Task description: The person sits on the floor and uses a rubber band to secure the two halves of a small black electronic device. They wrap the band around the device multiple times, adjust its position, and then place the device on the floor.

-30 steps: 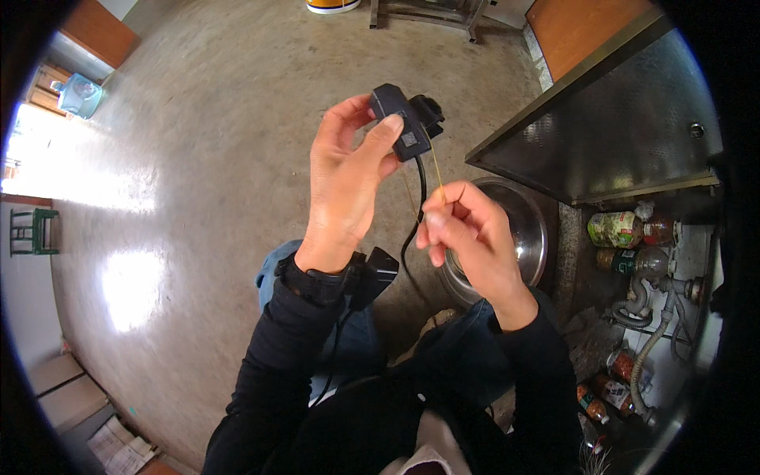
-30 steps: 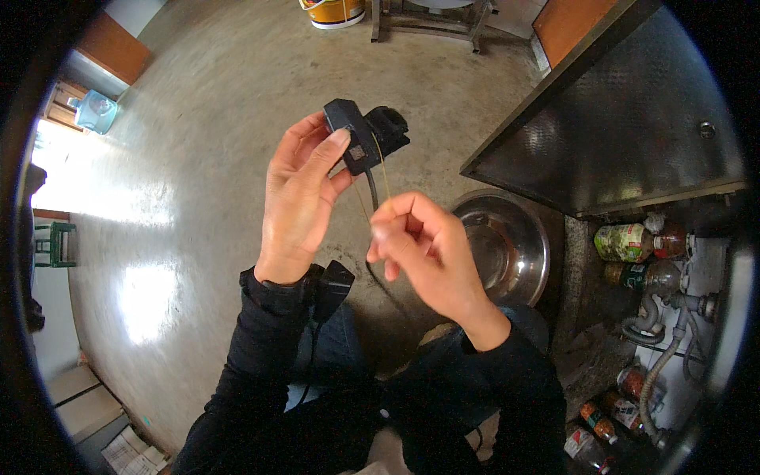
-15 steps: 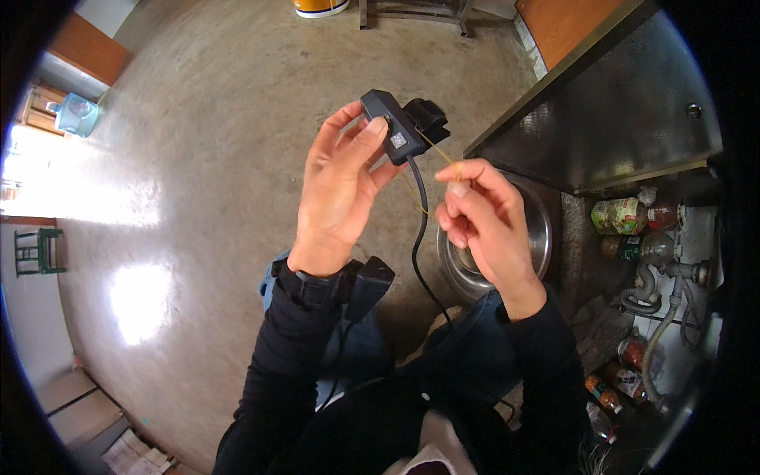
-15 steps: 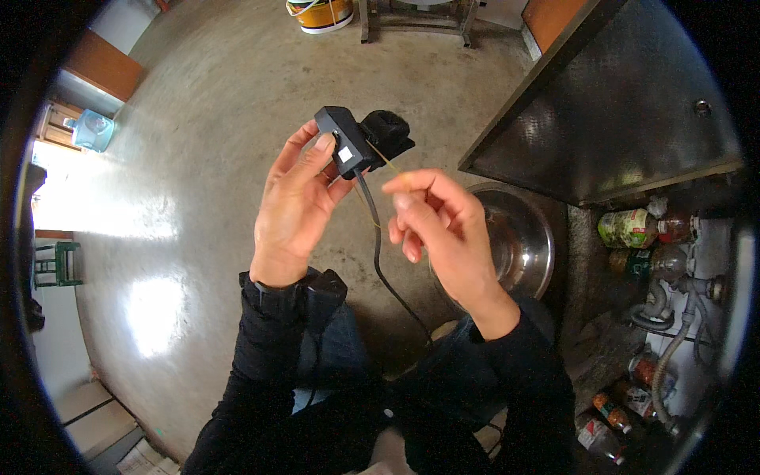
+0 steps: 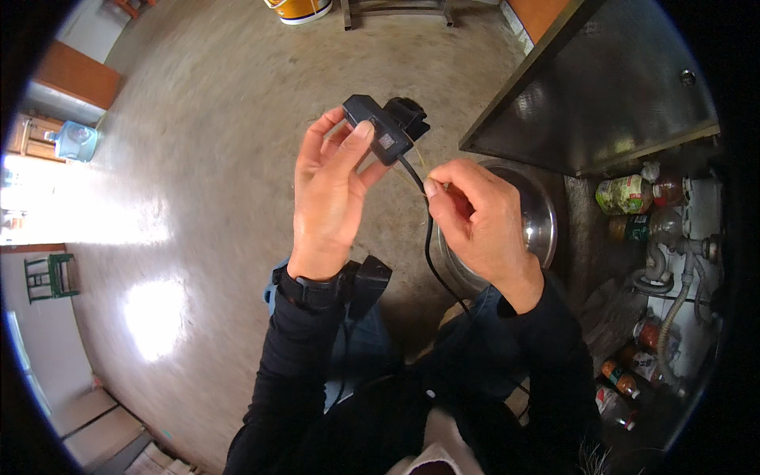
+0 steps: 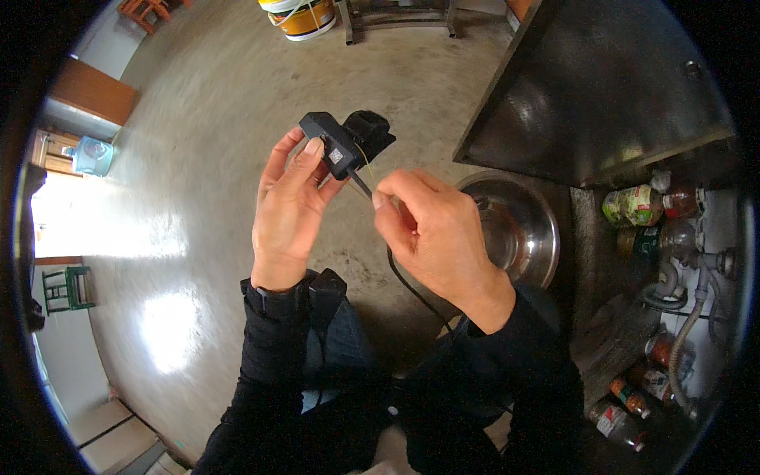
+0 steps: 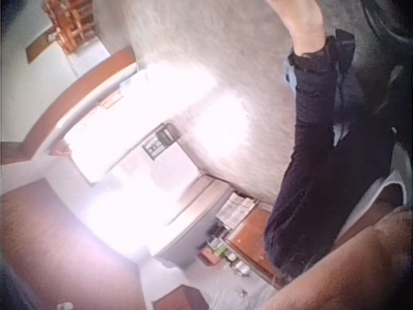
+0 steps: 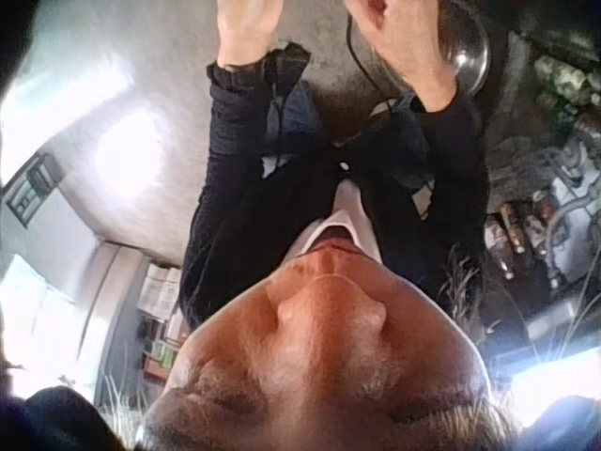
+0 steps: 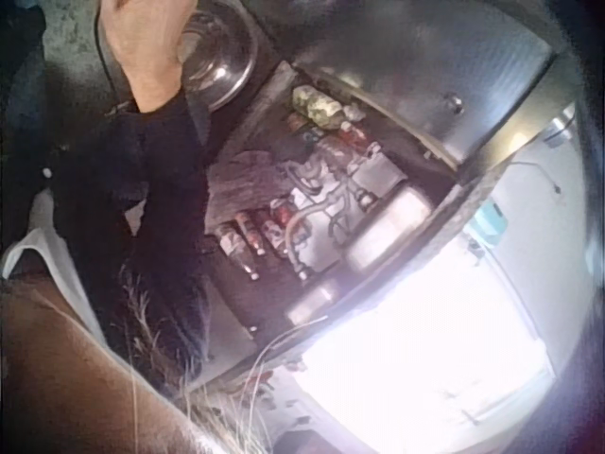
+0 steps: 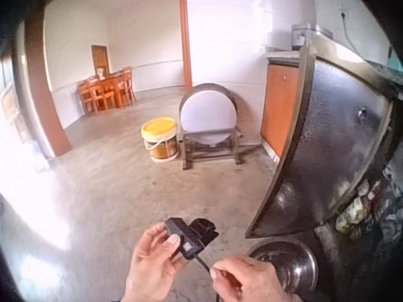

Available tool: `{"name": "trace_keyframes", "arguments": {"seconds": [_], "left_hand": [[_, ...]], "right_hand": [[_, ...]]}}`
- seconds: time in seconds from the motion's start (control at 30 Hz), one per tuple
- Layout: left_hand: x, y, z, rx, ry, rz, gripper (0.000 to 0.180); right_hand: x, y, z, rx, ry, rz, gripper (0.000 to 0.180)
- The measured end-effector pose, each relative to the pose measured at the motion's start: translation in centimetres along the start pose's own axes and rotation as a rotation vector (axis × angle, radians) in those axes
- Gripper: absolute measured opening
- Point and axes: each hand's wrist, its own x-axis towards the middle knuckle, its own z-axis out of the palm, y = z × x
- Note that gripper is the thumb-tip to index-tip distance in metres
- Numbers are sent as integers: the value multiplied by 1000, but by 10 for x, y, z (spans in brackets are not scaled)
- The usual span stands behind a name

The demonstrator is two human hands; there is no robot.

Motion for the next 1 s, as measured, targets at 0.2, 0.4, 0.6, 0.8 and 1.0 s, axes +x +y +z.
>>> {"name": "trace_keyframes", "arguments": {"seconds": [0.2, 0.4, 0.6, 0.8, 1.0], "left_hand": [[1, 1, -1, -29, -35, 4, 38], [-4, -2, 7, 120, 27, 77, 39], [-7, -1, 14, 323, 63, 206, 43], [-3, -6, 10, 606, 4, 433, 38], [1, -2, 1, 690, -141, 224, 40]], "right_hand": [[1, 3, -3, 59, -63, 17, 9], [-1, -2, -6, 127, -251, -35, 8], [1, 0, -11, 671, -231, 292, 12], [9, -8, -16, 228, -258, 105, 8], [33, -10, -22, -153, -282, -332, 14]]}}
